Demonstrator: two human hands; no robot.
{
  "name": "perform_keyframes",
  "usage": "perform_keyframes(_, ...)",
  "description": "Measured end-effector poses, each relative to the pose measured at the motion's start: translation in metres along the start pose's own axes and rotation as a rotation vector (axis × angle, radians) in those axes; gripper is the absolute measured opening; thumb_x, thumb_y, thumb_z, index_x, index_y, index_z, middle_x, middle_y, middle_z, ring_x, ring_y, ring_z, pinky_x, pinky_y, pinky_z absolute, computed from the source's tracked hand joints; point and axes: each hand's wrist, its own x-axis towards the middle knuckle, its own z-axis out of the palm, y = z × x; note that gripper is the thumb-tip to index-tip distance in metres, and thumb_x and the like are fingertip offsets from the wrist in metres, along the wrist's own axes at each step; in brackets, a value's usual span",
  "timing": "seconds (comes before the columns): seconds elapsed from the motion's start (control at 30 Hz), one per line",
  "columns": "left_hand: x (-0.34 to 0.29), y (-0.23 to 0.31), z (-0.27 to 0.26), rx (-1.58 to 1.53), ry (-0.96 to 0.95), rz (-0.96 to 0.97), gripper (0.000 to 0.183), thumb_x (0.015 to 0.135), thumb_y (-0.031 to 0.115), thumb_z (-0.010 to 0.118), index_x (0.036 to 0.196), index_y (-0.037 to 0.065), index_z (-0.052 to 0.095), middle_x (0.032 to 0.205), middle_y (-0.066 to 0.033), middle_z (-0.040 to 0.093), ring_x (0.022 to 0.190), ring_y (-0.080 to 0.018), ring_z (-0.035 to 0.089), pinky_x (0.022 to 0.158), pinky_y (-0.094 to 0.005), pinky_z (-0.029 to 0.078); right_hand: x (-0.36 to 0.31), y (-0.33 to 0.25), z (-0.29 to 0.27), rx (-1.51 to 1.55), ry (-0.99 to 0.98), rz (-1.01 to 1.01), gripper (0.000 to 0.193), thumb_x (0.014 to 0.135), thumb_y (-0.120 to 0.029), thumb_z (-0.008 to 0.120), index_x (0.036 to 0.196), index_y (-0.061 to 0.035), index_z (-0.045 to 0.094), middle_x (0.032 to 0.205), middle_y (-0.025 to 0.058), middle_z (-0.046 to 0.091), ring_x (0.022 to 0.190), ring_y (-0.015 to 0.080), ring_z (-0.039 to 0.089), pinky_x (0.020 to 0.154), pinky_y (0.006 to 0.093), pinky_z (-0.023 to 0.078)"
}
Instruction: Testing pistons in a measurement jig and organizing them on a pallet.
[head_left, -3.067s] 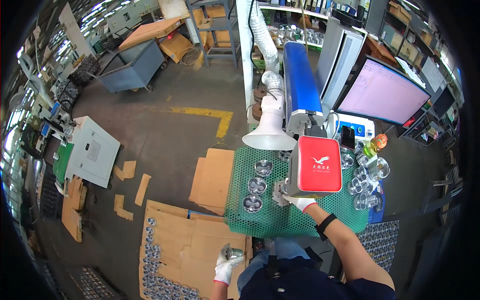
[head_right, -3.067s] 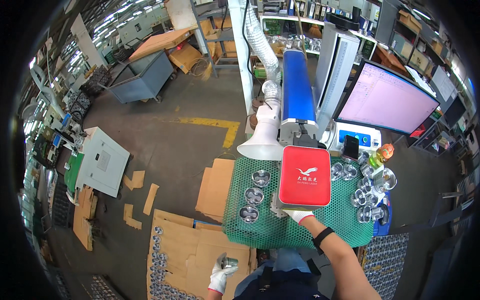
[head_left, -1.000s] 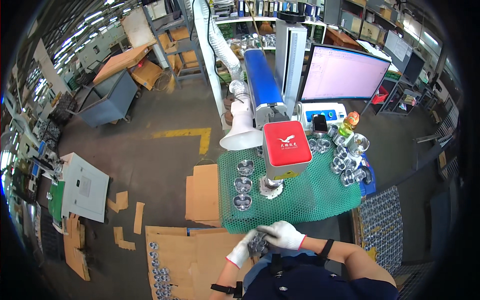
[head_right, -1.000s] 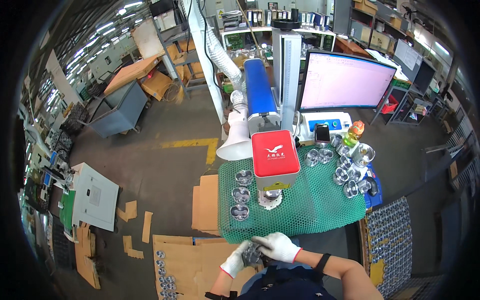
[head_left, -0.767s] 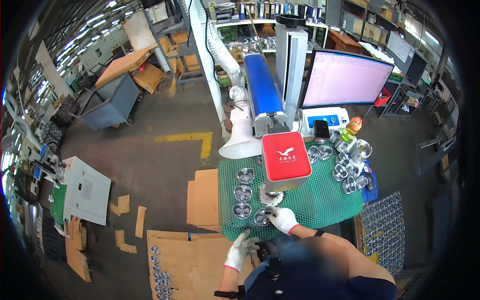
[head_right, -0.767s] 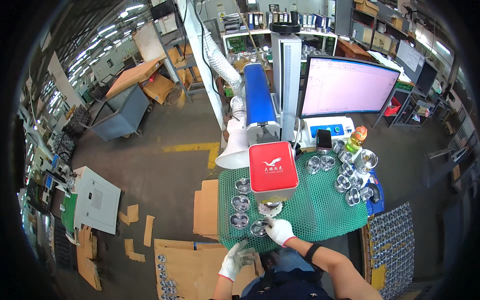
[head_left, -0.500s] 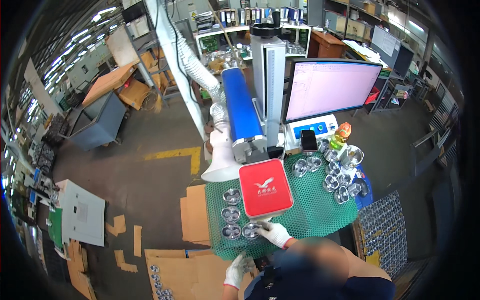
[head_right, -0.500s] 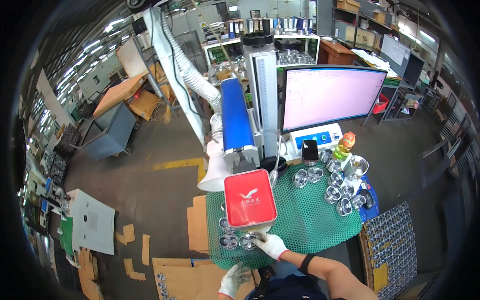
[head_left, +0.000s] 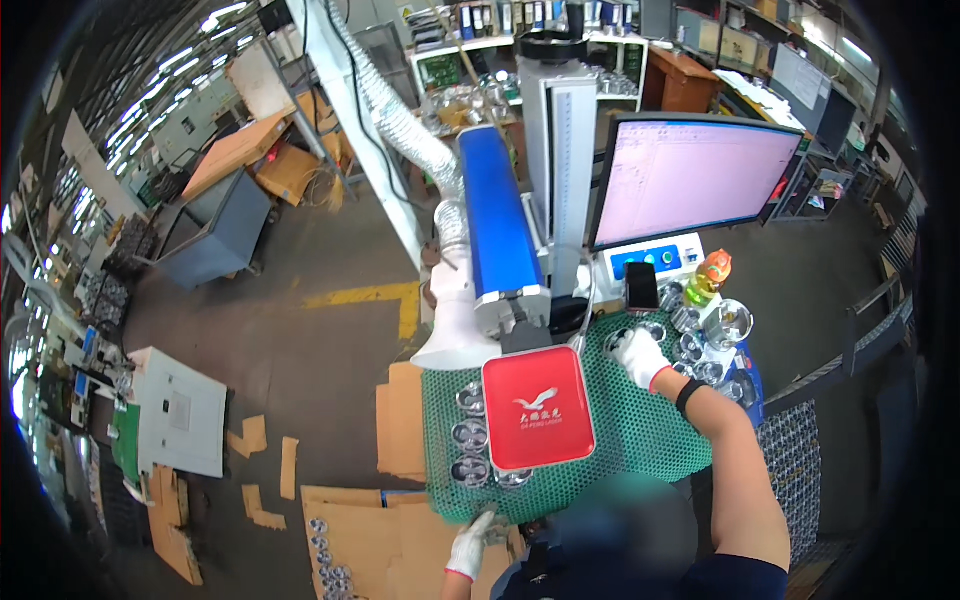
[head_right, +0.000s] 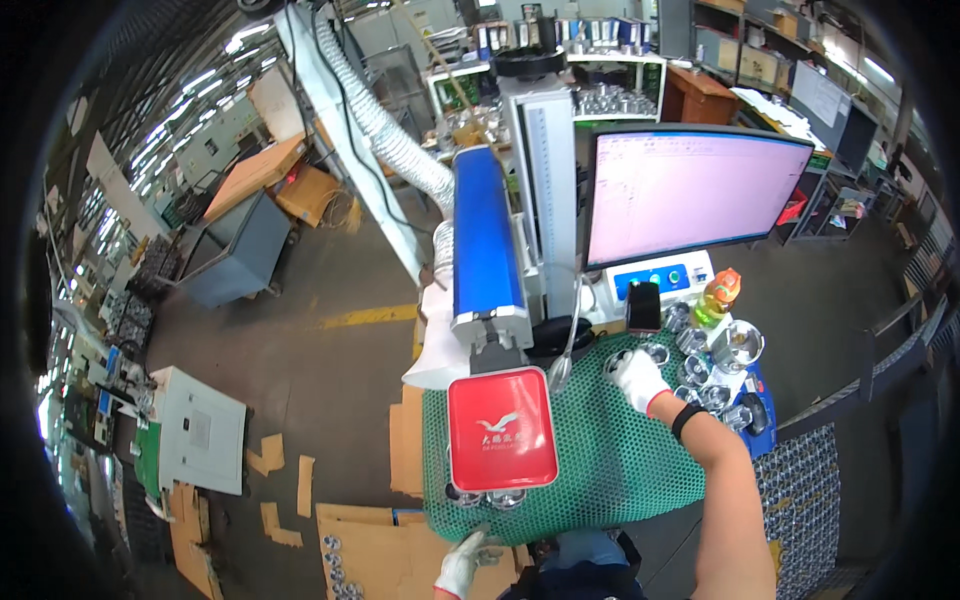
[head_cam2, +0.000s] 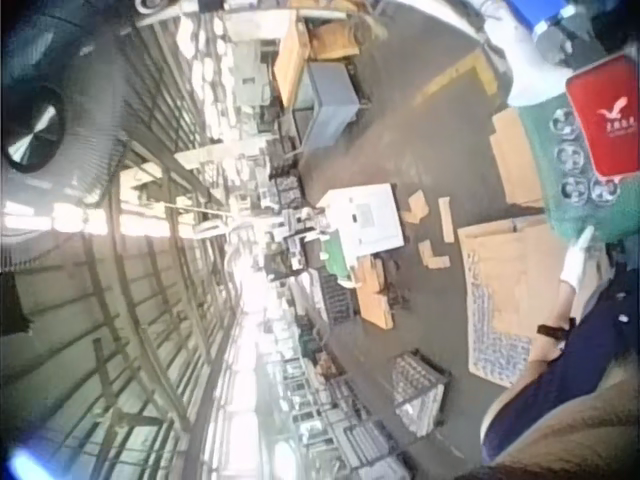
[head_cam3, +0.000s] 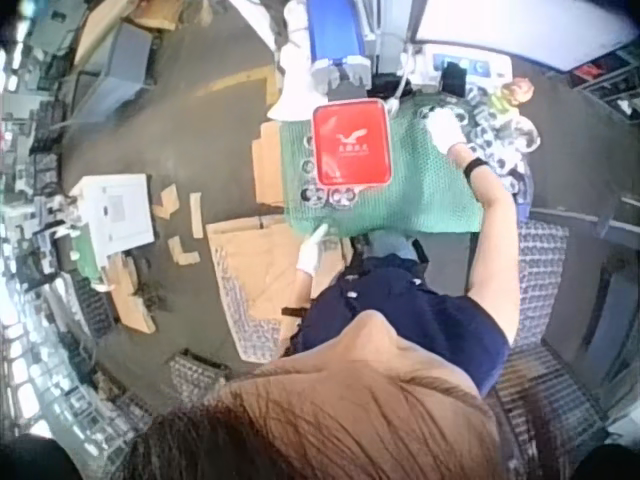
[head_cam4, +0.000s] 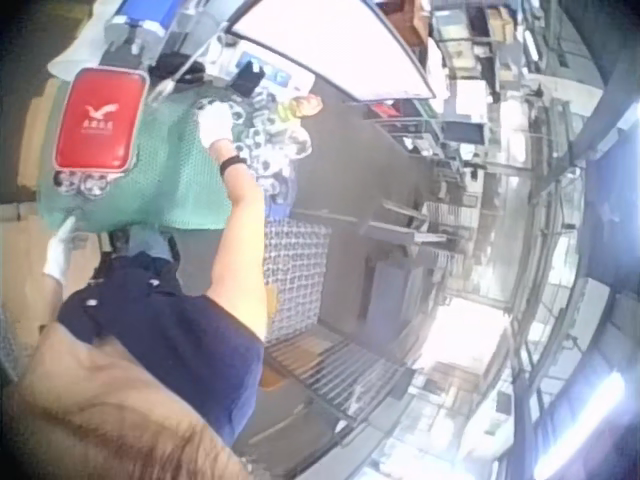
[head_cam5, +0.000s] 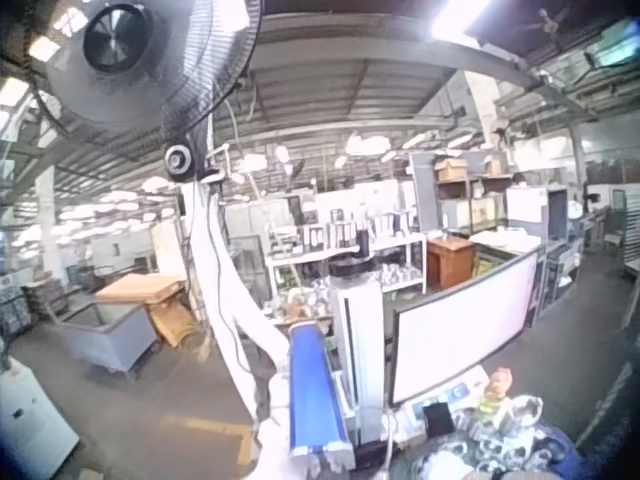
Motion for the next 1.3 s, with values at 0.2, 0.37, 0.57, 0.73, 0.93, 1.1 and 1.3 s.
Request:
perform_keyframes(0.2,-0.029,-0.019,-0.027,0.061,0.080,0.011,0.055,0.101,0.031,0.053,0.144,-0.002,0.043,0.124,-0.0223,0.063,0.102,-0.0314,0.066,0.083,-0.0405,0.055,-0.057,-0.065,-0.031,0.463,0.143,0.359,0.023,0.083,-0.026,0.064,0.067,-0.0095,0.065,0.063,0.0142,0.063,0.058,0.0366,0.061,0.058,0.0478,0.048)
perform_keyframes(0.37,-0.043,-0.023,-0.017,0.096,0.007,0.001,0.060,0.099,0.033,0.058,0.146,0.000,0.042,0.132,-0.0193,0.058,0.110,-0.0290,0.064,0.091,-0.0396,0.053,-0.117,-0.162,-0.078,1.141,-0.135,0.769,0.021,0.085,-0.031,0.067,0.087,-0.0117,0.075,0.083,0.0135,0.072,0.076,0.0309,0.070,0.071,0.0393,0.054)
perform_keyframes(0.57,-0.030,-0.012,0.032,0.153,-0.264,0.236,0.073,0.090,0.017,0.072,0.150,0.001,0.034,0.134,-0.0154,0.056,0.118,-0.0219,0.058,0.102,-0.0348,0.046,-0.075,-0.220,-0.146,2.903,-0.591,0.932,0.033,0.100,-0.032,0.056,0.122,-0.0081,0.059,0.118,0.0100,0.068,0.108,0.0226,0.064,0.098,0.0452,0.049)
perform_keyframes(0.73,-0.071,0.046,0.048,-0.198,-0.231,0.384,0.072,0.082,0.005,0.079,0.143,0.002,0.041,0.132,-0.0124,0.057,0.118,-0.0209,0.058,0.103,-0.0345,0.047,-0.050,-0.254,-0.213,3.058,-0.664,0.924,0.025,0.098,-0.026,0.061,0.119,-0.0123,0.063,0.119,0.0056,0.068,0.111,0.0208,0.063,0.101,0.0411,0.048)
perform_keyframes(0.93,-0.106,0.106,0.050,0.983,0.268,1.086,0.078,0.059,0.029,0.093,0.123,0.001,0.059,0.113,-0.0151,0.065,0.103,-0.0293,0.065,0.090,-0.0375,0.053,-0.064,-0.238,-0.199,2.758,-0.628,0.769,0.043,0.095,-0.023,0.065,0.131,-0.0024,0.055,0.126,0.0072,0.064,0.116,0.0185,0.060,0.104,0.0352,0.046)
perform_keyframes(1.1,-0.055,0.077,0.085,1.361,-0.108,0.656,0.060,0.069,0.054,0.078,0.105,0.007,0.068,0.086,-0.0144,0.069,0.082,-0.0362,0.068,0.079,-0.0455,0.054,-0.098,-0.230,-0.148,2.041,-0.393,0.264,0.086,0.083,-0.021,0.079,0.152,0.0015,0.033,0.134,0.0093,0.056,0.121,0.0150,0.054,0.105,0.0309,0.043)
perform_keyframes(1.3,0.020,0.102,0.129,1.467,0.085,0.997,0.057,0.079,0.051,0.073,0.116,0.008,0.063,0.105,-0.0136,0.065,0.097,-0.0325,0.065,0.089,-0.0416,0.052,-0.166,-0.199,-0.094,2.812,-0.551,1.476,0.044,0.096,-0.041,0.059,0.124,-0.0064,0.058,0.118,0.0145,0.065,0.107,0.0291,0.064,0.089,0.0433,0.053)
